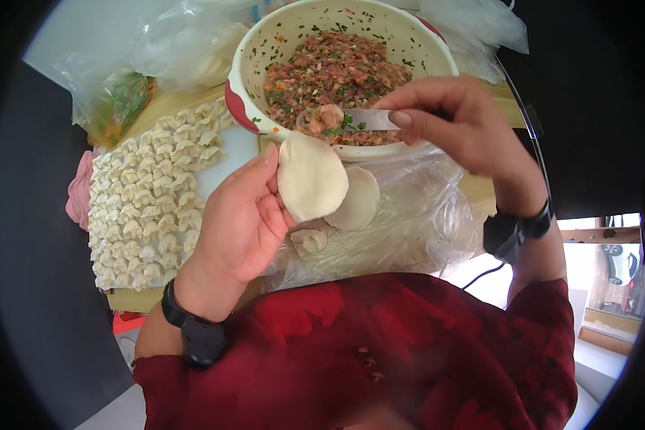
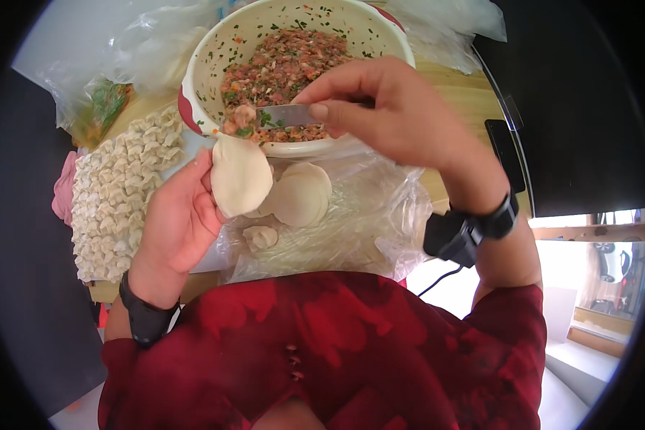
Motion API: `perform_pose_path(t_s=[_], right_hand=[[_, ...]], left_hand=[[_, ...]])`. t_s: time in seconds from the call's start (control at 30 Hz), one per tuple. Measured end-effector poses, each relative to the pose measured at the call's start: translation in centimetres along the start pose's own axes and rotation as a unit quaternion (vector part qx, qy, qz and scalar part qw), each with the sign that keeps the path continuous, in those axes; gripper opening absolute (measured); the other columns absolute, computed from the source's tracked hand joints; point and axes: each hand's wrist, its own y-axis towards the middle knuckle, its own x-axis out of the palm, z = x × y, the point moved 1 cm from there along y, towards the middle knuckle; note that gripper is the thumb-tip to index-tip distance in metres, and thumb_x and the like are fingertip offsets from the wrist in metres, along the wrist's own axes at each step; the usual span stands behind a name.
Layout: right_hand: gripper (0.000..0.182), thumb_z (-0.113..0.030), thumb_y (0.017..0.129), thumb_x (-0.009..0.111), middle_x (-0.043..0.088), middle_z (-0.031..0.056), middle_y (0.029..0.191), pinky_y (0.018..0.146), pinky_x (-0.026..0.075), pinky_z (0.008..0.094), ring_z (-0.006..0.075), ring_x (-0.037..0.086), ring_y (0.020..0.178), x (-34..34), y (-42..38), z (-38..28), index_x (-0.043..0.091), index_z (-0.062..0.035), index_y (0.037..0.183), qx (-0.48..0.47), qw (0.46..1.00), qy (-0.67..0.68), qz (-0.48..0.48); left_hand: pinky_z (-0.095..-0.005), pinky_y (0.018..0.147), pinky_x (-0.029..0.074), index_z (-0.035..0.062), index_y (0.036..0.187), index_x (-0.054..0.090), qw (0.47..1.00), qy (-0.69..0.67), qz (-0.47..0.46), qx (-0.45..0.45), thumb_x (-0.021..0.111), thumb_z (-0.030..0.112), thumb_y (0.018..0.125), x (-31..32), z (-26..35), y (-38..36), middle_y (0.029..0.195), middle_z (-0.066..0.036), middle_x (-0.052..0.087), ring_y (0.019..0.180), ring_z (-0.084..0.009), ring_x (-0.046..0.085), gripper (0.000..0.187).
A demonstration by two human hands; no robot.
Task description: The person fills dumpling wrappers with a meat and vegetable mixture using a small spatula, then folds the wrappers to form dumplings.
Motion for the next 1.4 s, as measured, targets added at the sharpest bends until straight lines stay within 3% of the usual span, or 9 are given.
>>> perform_pose_path(t_s=[0.13, 0.27, 0.4, 0.47, 0.8, 0.87, 0.97, 1.27, 1.4], right_hand=[[0.032, 0.001, 0.077, 0.065, 0.062, 0.007, 0.078, 0.063, 0.05, 0.0349, 0.0278, 0.06, 0.071, 2.5, -2.3, -0.8, 0.07, -0.0115, 0.107, -0.214, 0.919, -0.312, 0.106], [0.05, 0.01, 0.069, 0.066, 0.066, 0.0068, 0.09, 0.063, 0.049, 0.0328, 0.0228, 0.062, 0.076, 3.1, -4.0, -0.7, 0.069, -0.0111, 0.114, -0.27, 0.864, -0.417, 0.083], [0.049, 0.012, 0.07, 0.063, 0.065, 0.008, 0.088, 0.063, 0.049, 0.0323, 0.0216, 0.061, 0.073, 2.2, -4.1, -0.3, 0.069, -0.01, 0.113, -0.273, 0.901, -0.313, 0.126], [0.048, 0.015, 0.072, 0.06, 0.066, 0.0097, 0.087, 0.063, 0.05, 0.0313, 0.0209, 0.062, 0.071, 1.8, -4.3, -1.2, 0.069, -0.0078, 0.113, -0.158, 0.942, -0.266, 0.131], [0.032, 0.006, 0.081, 0.062, 0.064, 0.0122, 0.079, 0.061, 0.049, 0.0322, 0.0247, 0.062, 0.07, 3.5, -4.0, 0.1, 0.068, -0.0077, 0.11, -0.226, 0.923, -0.264, 0.163], [0.03, 0.004, 0.083, 0.061, 0.064, 0.0127, 0.081, 0.062, 0.049, 0.03, 0.0224, 0.063, 0.07, 2.9, -4.1, -0.3, 0.068, -0.0071, 0.11, -0.088, 0.958, -0.193, 0.191], [0.029, 0.003, 0.084, 0.061, 0.065, 0.0133, 0.082, 0.061, 0.048, 0.029, 0.0207, 0.063, 0.07, 3.1, -4.0, 1.6, 0.068, -0.007, 0.11, -0.072, 0.968, -0.13, 0.203], [0.029, 0.005, 0.084, 0.06, 0.065, 0.0095, 0.082, 0.057, 0.046, 0.0275, 0.0176, 0.06, 0.065, 3.7, -4.2, 1.1, 0.066, -0.0071, 0.11, -0.231, 0.908, -0.29, 0.197], [0.028, 0.003, 0.083, 0.064, 0.062, 0.0069, 0.079, 0.054, 0.041, 0.0252, 0.013, 0.052, 0.059, 4.1, -4.8, 0.0, 0.064, -0.0059, 0.109, -0.16, 0.948, -0.157, 0.225]], left_hand=[[-0.0391, 0.097, 0.051, -0.0043, 0.135, 0.038, 0.997, -0.024, -0.065, 0.016, 0.033, 0.023, 0.103, 0.9, 1.3, 0.1, 0.13, -0.018, 0.054, 0.117, -0.0259, 0.057, 0.042], [-0.0388, 0.097, 0.052, -0.0041, 0.135, 0.037, 0.996, -0.042, -0.074, 0.022, 0.032, 0.022, 0.104, 1.0, 1.3, 0.3, 0.132, -0.016, 0.052, 0.117, -0.0257, 0.057, 0.041], [-0.0377, 0.097, 0.051, -0.0039, 0.135, 0.038, 0.997, -0.029, -0.062, 0.034, 0.032, 0.022, 0.104, 0.7, 1.3, 0.7, 0.131, -0.016, 0.053, 0.118, -0.0252, 0.057, 0.041], [-0.0372, 0.098, 0.051, -0.0037, 0.135, 0.038, 0.998, -0.021, -0.049, 0.04, 0.032, 0.022, 0.104, 0.8, 1.5, 0.8, 0.131, -0.016, 0.054, 0.118, -0.025, 0.057, 0.041], [-0.0373, 0.099, 0.05, -0.0033, 0.134, 0.04, 0.998, -0.012, -0.04, 0.037, 0.036, 0.02, 0.102, 1.0, 1.3, 1.3, 0.129, -0.015, 0.055, 0.119, -0.0239, 0.056, 0.04], [-0.0373, 0.099, 0.05, -0.0033, 0.134, 0.04, 0.999, -0.009, -0.028, 0.041, 0.036, 0.02, 0.102, 1.0, 1.4, 1.3, 0.129, -0.015, 0.055, 0.119, -0.0239, 0.056, 0.04], [-0.037, 0.098, 0.051, -0.0034, 0.135, 0.04, 0.999, -0.002, -0.026, 0.047, 0.036, 0.019, 0.102, 1.0, 1.5, 1.5, 0.13, -0.015, 0.054, 0.118, -0.0241, 0.057, 0.04], [-0.037, 0.096, 0.052, -0.0032, 0.135, 0.039, 0.998, -0.017, -0.042, 0.039, 0.035, 0.018, 0.102, 1.0, 1.2, 1.6, 0.129, -0.017, 0.055, 0.116, -0.0252, 0.058, 0.039], [-0.0369, 0.096, 0.053, -0.0024, 0.135, 0.039, 0.997, -0.023, -0.068, 0.032, 0.035, 0.019, 0.102, 1.0, 1.1, 1.4, 0.129, -0.017, 0.055, 0.116, -0.0253, 0.058, 0.039]])
